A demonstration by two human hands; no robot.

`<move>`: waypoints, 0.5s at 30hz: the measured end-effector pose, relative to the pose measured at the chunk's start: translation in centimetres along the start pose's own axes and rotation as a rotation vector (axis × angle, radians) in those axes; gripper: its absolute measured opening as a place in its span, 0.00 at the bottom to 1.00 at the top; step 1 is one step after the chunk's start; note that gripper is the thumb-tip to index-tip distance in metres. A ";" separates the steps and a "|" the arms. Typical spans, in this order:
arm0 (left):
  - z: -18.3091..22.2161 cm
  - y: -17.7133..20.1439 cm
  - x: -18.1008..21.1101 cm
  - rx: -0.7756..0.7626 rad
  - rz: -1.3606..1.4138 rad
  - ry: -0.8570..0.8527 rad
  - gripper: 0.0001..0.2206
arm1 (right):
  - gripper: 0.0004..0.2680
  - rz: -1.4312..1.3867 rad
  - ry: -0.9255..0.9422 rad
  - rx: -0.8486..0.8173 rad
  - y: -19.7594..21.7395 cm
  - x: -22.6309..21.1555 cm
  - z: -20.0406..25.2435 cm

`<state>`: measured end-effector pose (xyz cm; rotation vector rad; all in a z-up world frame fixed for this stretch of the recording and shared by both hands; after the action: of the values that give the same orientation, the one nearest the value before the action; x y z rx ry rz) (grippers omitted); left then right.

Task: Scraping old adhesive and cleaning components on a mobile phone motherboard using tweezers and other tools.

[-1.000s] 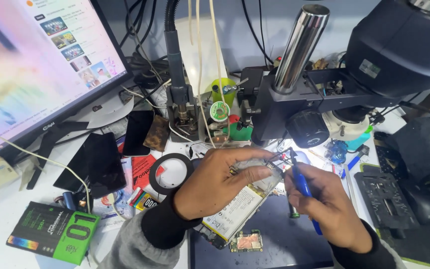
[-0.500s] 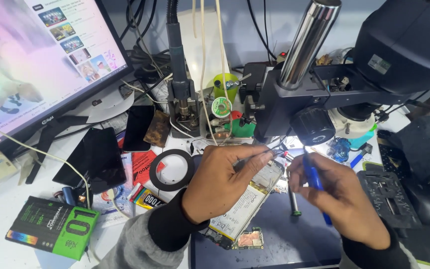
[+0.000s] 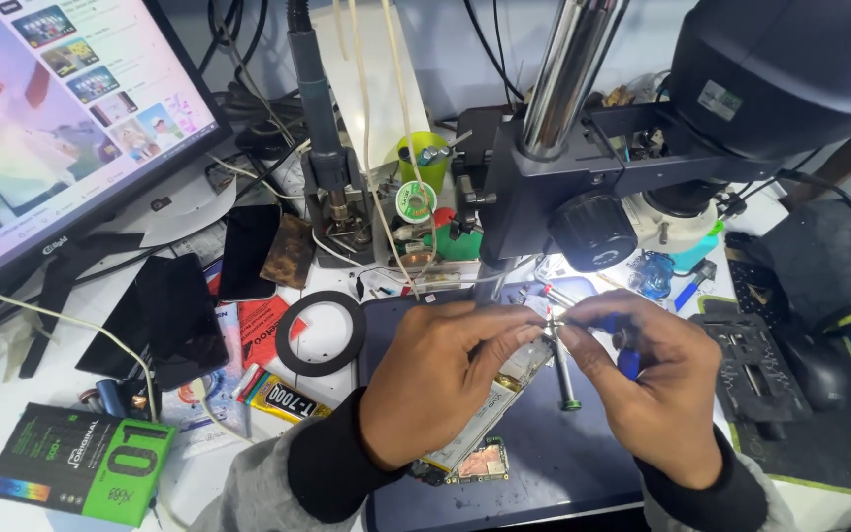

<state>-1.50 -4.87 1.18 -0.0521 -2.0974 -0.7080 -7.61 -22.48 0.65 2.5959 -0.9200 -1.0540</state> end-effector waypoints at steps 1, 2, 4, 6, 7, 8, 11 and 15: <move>-0.2 0.1 0.0 -0.019 0.052 0.050 0.14 | 0.03 0.012 0.119 0.008 0.1 -0.5 -0.2; -0.5 0.3 0.0 -0.038 0.105 0.100 0.16 | 0.02 0.023 0.237 0.016 0.1 -1.0 -0.3; -0.8 0.6 0.1 -0.065 0.150 0.160 0.15 | 0.02 0.037 0.335 0.056 0.0 -0.9 -0.4; -0.9 0.7 0.1 -0.094 0.197 0.224 0.14 | 0.01 0.051 0.429 0.094 -0.1 -1.0 -0.6; -0.9 0.7 -0.1 -0.103 0.263 0.269 0.13 | 0.02 0.032 0.478 0.085 -0.2 -1.2 -0.7; -0.9 0.6 -0.4 -0.112 0.328 0.315 0.12 | 0.02 0.014 0.527 0.076 -0.3 -1.4 -0.8; -0.8 0.8 -0.5 -0.043 0.317 0.356 0.13 | 0.05 0.009 0.489 0.072 -0.7 -1.2 -0.7; -0.6 1.2 0.0 0.051 0.292 0.320 0.13 | 0.05 0.039 0.288 0.052 -0.3 -0.4 -0.3</move>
<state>-0.70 -4.20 2.00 -0.1999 -1.7535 -0.4521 -7.47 -21.95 1.00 2.6655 -0.9318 -0.6302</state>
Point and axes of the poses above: each hand's wrist, its own z-axis away from the middle knuckle, its own y-axis out of the back of the hand, x = y × z, the point moved 4 cm from there along -z, towards the middle knuckle, and after that the axes turned 15 degrees about y, right-handed, at the moved point
